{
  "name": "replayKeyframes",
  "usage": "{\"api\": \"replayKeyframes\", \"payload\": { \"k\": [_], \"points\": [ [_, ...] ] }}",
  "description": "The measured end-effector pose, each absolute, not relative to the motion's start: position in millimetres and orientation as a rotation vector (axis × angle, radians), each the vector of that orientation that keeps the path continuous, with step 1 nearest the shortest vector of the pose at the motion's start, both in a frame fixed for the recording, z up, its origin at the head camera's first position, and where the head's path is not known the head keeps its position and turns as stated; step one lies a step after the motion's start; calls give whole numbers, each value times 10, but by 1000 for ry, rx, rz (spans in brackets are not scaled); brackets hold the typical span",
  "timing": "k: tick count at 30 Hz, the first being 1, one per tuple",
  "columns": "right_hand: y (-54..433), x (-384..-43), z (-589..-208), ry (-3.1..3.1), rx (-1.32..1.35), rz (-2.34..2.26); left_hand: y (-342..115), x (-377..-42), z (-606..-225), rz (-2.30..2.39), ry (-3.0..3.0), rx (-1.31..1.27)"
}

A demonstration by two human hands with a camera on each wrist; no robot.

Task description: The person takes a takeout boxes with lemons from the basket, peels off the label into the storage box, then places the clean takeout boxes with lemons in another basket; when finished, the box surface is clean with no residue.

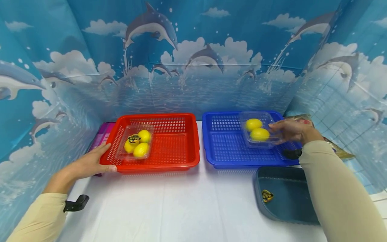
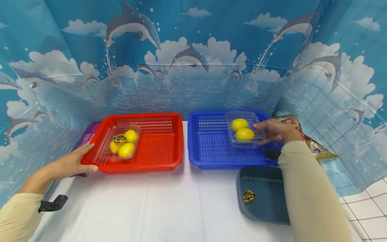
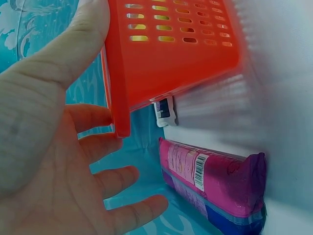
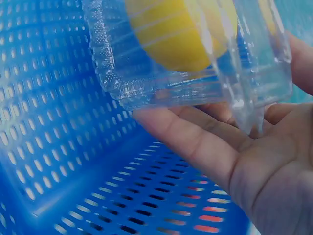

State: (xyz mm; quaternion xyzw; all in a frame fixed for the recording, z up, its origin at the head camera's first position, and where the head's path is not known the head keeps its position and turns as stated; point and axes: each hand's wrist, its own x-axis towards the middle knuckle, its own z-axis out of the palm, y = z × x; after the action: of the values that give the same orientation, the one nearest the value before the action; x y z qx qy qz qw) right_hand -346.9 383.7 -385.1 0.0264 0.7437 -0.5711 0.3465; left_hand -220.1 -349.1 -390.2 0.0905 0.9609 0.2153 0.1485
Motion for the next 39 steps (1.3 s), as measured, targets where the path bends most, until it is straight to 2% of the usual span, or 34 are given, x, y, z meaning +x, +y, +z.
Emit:
{"api": "replayKeyframes", "payload": {
  "k": [30,39],
  "points": [
    [3743,-3388,-4089,1885,301,-1584,-3492,-2208,-3905,620,2775,297],
    [3703,-3373,-4037,2010,240,-1396,-3496,-2218,-3903,612,2763,278]
  ]
}}
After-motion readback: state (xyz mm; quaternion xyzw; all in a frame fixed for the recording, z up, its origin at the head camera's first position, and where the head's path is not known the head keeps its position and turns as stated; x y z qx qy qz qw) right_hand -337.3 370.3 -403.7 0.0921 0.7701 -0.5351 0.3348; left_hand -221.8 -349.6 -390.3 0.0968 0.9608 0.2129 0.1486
